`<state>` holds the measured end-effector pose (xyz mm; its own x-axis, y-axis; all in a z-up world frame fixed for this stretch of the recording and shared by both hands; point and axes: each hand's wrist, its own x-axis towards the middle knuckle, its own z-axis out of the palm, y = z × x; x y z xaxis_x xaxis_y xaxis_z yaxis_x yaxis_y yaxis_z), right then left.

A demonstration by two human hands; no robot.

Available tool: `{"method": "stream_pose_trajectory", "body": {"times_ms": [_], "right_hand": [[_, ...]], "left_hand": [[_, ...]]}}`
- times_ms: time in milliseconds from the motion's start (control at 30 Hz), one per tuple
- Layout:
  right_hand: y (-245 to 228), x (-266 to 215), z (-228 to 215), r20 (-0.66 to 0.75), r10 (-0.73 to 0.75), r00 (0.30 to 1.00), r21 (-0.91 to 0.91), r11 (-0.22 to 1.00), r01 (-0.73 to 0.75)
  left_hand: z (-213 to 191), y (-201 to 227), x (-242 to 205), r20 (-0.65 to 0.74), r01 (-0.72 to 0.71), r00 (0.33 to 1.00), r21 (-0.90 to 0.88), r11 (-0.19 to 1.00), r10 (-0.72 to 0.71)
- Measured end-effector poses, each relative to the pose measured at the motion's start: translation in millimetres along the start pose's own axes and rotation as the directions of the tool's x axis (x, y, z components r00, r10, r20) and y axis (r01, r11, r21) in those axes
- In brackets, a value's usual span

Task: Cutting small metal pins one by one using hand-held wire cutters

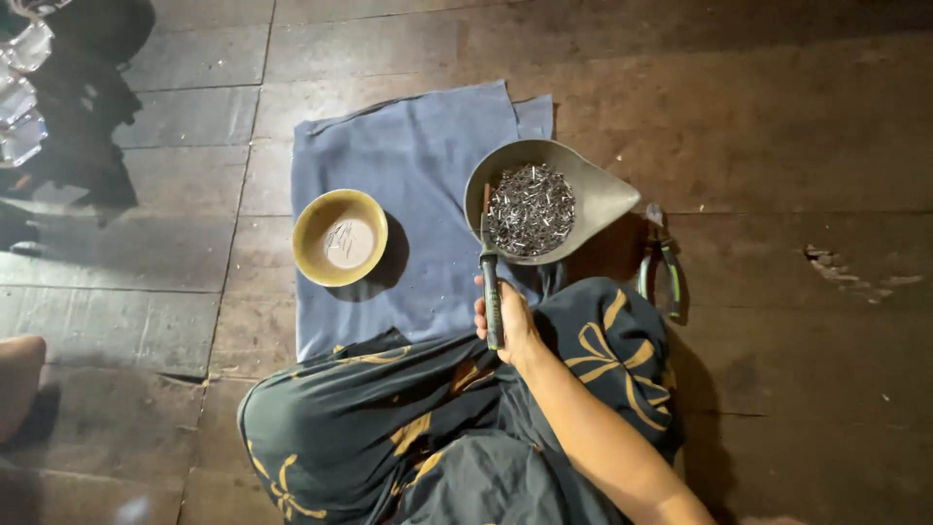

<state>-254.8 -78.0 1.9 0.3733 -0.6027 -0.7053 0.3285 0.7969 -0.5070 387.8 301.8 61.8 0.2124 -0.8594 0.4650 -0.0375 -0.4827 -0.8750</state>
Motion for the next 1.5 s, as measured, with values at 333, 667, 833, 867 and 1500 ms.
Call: {"method": "stream_pose_trajectory", "body": {"times_ms": [333,667,833,867,1500], "right_hand": [[-2.4,-28.6,9.5,0.148,0.088,0.985,0.060,0.993,-0.098],[-6.8,-37.6,19.0,0.171,0.107,0.980,-0.026,0.994,-0.104],[10.2,-20.5,10.6,0.189,0.173,0.967,-0.011,0.985,-0.174],[11.0,-21.1,11.0,0.187,0.189,0.964,-0.002,0.981,-0.192],[10.0,-68.0,36.6,0.057,0.183,0.981,-0.088,0.980,-0.178]], "left_hand": [[-523.0,172.4,197.7,0.469,0.434,0.864,-0.511,-0.742,0.183],[-558.7,244.6,203.0,0.594,0.479,0.708,-0.008,-0.878,0.381],[-556.8,241.5,205.6,0.630,0.497,0.695,-0.072,-0.865,0.346],[-556.7,238.7,206.9,0.636,0.534,0.700,-0.165,-0.829,0.324],[-558.1,225.1,194.8,0.577,0.710,0.674,-0.335,-0.619,0.461]]}}
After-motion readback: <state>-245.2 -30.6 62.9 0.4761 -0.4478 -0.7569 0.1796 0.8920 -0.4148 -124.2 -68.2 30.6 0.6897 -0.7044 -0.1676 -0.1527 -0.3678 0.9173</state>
